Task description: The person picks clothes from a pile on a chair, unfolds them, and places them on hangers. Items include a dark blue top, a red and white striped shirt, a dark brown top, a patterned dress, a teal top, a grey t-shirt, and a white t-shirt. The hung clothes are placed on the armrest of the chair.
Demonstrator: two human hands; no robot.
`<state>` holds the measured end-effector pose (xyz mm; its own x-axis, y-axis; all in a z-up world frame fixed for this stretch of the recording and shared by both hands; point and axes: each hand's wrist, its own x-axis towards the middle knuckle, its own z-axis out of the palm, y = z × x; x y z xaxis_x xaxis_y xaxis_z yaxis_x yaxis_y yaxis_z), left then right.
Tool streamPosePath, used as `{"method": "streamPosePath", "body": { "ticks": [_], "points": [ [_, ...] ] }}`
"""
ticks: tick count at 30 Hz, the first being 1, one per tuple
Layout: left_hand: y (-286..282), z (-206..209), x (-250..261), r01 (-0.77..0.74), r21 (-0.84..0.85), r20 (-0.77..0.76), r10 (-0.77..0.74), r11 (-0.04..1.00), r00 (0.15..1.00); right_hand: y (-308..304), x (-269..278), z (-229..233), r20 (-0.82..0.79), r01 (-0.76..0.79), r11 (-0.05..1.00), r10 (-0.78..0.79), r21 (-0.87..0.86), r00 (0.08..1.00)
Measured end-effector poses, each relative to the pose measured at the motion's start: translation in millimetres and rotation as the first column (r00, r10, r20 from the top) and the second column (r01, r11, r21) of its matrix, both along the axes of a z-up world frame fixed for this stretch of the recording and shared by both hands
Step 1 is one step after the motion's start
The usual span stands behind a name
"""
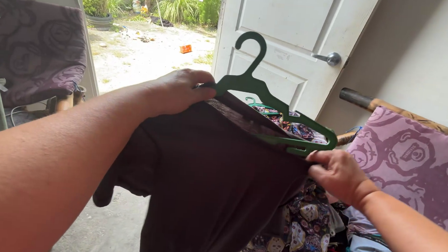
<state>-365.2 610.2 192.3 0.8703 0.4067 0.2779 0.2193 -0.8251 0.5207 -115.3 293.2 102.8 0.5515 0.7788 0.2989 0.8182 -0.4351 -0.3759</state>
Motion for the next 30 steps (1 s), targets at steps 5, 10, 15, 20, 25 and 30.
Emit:
{"method": "streamPosePath", "body": {
  "ticks": [5,10,15,20,25,30],
  "points": [
    [7,-13,15,-0.002,-0.027,0.034,0.002,1.000,0.999,-15,21,15,0.212,-0.176,0.977,0.149,0.118,0.966],
    [21,-34,45,0.024,-0.006,0.069,-0.023,1.000,0.997,-26,45,34,0.304,-0.270,0.959,0.232,0.090,0.924],
    [4,-35,82,0.054,0.205,0.075,-0.070,0.977,0.995,-34,86,55,0.200,-0.204,0.975,0.183,0.090,0.963],
    [-25,-28,129,-0.070,0.224,0.072,0.055,0.972,0.996,-29,113,62,0.071,-0.193,0.962,0.183,0.191,0.981],
    [-17,-26,176,-0.101,0.100,0.167,0.083,0.990,0.982,-8,92,47,0.319,-0.248,0.893,0.127,0.376,0.939],
    [1,-9,202,0.001,0.042,0.323,-0.014,0.999,0.946,13,89,-10,-0.941,0.709,0.690,-0.123,0.146,0.314]
  ]
}}
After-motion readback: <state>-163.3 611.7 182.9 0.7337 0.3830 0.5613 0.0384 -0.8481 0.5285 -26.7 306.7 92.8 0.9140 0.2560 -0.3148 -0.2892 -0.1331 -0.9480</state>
